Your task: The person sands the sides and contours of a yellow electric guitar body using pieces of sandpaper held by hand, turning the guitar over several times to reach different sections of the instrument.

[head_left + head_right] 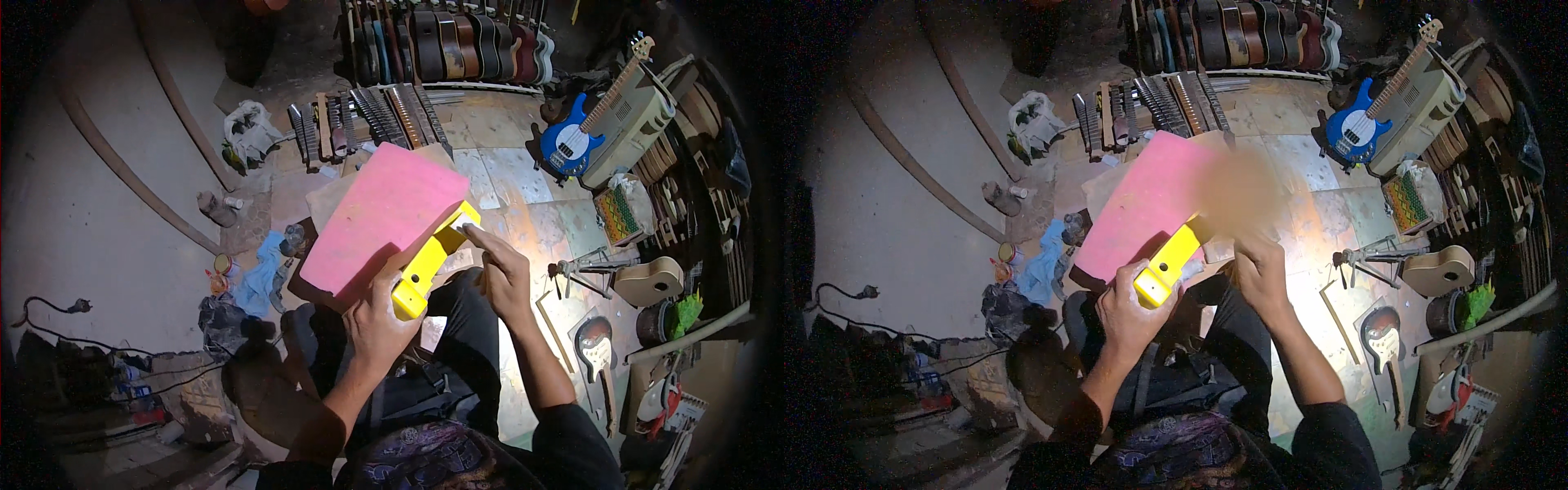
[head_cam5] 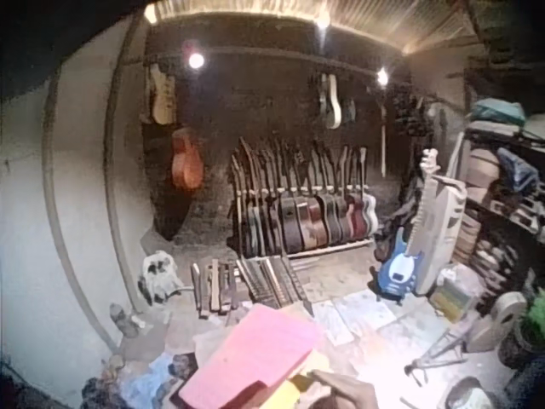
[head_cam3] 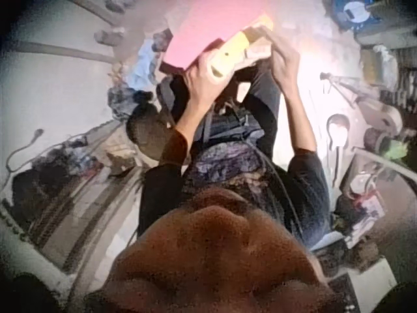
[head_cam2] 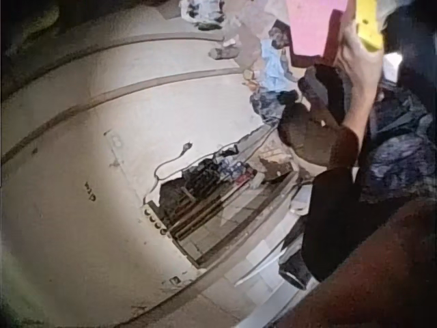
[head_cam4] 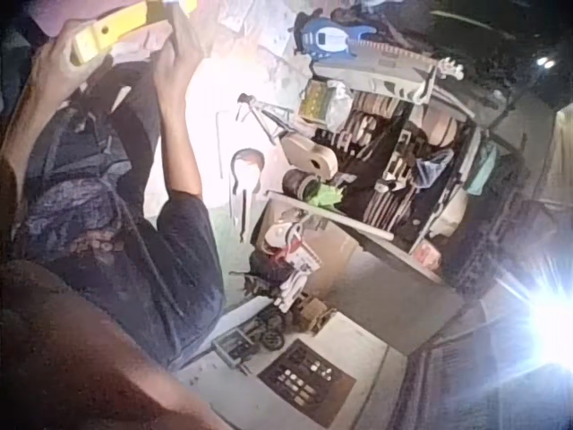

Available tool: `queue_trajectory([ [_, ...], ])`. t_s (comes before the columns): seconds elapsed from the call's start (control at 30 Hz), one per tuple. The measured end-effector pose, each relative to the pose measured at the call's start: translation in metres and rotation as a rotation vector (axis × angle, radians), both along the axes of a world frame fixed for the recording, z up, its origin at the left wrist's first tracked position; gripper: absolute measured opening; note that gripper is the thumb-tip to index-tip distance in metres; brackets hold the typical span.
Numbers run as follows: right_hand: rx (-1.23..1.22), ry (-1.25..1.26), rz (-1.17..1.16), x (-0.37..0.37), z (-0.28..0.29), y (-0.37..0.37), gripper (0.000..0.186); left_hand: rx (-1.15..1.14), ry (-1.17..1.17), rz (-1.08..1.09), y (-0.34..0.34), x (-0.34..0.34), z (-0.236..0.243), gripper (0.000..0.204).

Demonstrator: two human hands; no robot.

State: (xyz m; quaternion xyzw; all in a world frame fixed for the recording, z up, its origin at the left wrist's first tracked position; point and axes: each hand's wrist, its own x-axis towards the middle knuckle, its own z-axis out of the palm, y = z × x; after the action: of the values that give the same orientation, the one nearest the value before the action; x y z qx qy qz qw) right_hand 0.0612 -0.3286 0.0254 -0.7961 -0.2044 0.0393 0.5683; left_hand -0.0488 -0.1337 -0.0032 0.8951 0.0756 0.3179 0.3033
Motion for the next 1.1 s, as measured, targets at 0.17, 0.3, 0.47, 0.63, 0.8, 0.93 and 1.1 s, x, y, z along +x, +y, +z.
queue_trajectory([
  [0.17,-0.058,-0.077,0.074,-0.006,-0.011,-0.005,0.056,-0.04,0.039,-0.018,-0.007,-0.007,-0.003,0.059],
  [0.3,-0.355,-0.388,0.126,-0.01,-0.007,-0.002,0.065,0.029,0.023,-0.029,-0.007,-0.013,-0.001,0.061],
  [0.47,-0.422,-0.511,-0.006,-0.011,-0.013,0.003,0.063,-0.019,0.1,-0.118,-0.016,-0.021,-0.008,0.074],
  [0.63,-0.161,-0.29,0.131,-0.035,-0.019,-0.002,0.048,0.055,0.04,-0.14,-0.03,-0.024,-0.018,0.064],
  [0.8,-0.425,-0.417,0.13,-0.024,-0.019,-0.011,0.05,0.073,0.034,-0.204,-0.037,-0.033,-0.022,0.061],
  [0.93,-0.248,-0.182,0.378,-0.052,0.004,-0.006,0.049,0.095,0.036,-0.217,-0.039,-0.038,-0.024,0.06],
  [1.1,-0.491,-0.229,0.203,-0.022,0.008,-0.015,0.047,0.092,0.054,-0.236,-0.035,-0.045,-0.026,0.061],
])
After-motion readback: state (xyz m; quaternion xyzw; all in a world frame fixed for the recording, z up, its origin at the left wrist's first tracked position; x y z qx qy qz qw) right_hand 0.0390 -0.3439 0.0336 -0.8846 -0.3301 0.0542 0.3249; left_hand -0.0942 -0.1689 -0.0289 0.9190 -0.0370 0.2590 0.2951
